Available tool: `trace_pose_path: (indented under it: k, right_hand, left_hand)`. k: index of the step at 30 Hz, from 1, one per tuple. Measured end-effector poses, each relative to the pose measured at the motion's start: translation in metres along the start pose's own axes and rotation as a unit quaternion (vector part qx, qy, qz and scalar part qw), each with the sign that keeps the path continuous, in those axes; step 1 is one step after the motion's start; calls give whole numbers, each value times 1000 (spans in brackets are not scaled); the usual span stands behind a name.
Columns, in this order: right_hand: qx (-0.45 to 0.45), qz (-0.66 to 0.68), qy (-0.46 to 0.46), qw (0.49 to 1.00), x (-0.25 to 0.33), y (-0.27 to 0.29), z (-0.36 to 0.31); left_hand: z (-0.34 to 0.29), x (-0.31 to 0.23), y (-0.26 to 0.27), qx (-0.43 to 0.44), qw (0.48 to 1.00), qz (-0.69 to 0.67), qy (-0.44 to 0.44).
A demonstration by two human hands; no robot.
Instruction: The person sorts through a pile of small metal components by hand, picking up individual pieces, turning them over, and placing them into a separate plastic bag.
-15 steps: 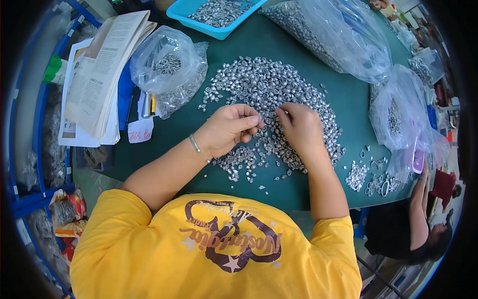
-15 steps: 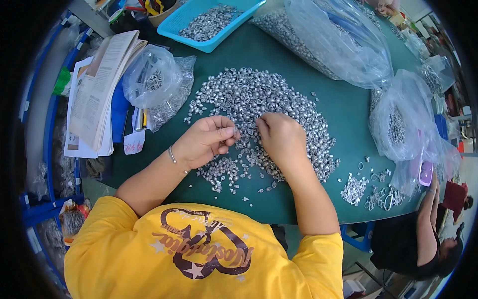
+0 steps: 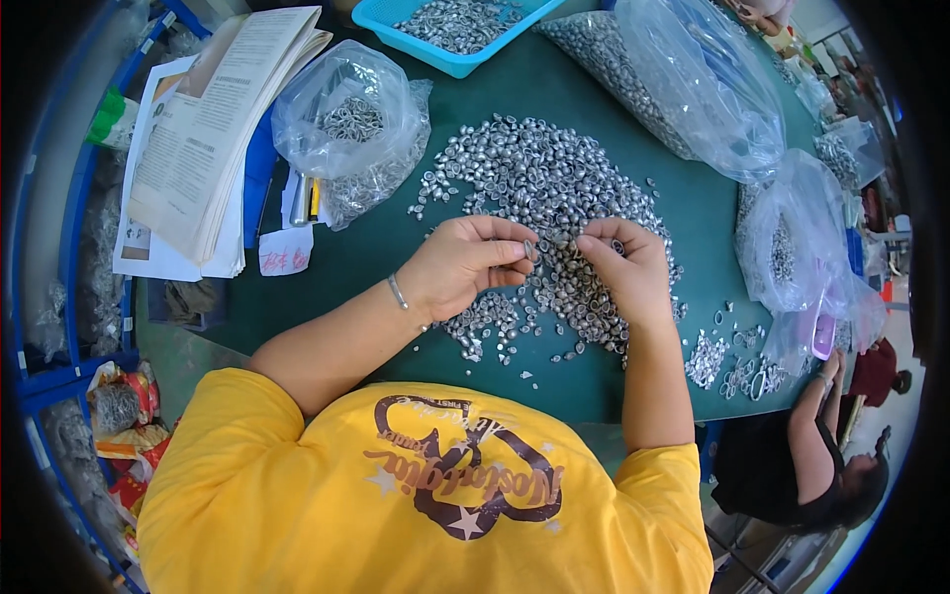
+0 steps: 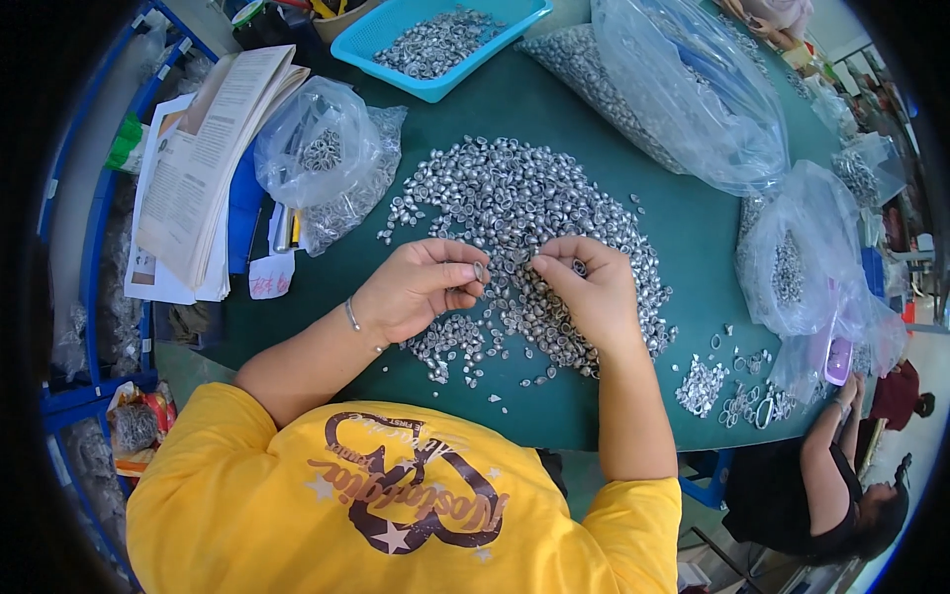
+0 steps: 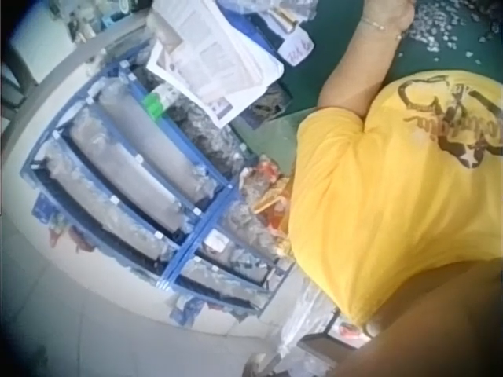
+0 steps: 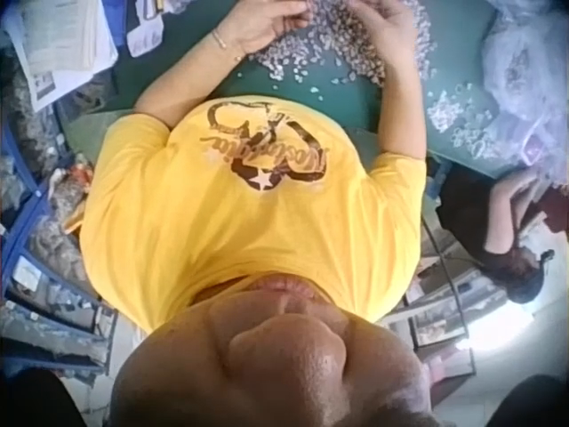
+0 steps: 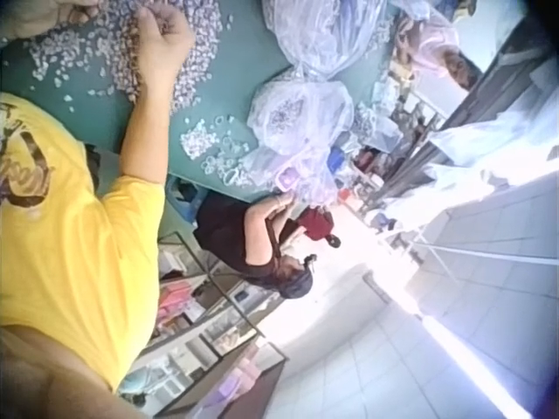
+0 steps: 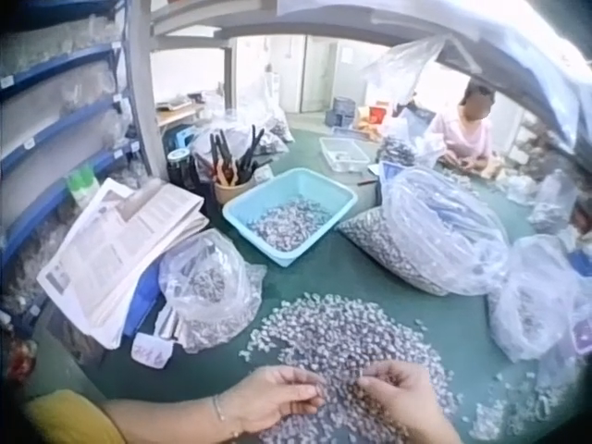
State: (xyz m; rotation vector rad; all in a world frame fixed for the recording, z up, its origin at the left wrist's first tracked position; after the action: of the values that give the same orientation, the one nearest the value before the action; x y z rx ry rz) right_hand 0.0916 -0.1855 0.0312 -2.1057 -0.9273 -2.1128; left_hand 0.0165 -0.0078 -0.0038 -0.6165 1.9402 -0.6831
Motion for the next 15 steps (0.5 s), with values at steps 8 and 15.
trace_pose_path:
  k: [8,15]
  right_hand:
    - [73,488,-83,866,-21,8,-7]
    - [98,685,-101,714,-7,-24,0]
  left_hand:
    - [-2,1,10,23,996,-81,9]
    - [-4,9,1,21,990,-135,18]
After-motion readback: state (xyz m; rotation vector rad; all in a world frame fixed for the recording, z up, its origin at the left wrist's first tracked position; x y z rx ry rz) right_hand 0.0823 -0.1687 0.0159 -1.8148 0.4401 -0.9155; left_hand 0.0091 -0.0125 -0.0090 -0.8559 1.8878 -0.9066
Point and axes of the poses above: each hand's wrist, its own z-axis towards the middle knuckle, its own y-axis out of the back of the hand, x = y × z, the point moved 3 cm from there along z, towards the middle knuckle, and after that the axes turned 1 degree about -y, right-handed, at the moved point
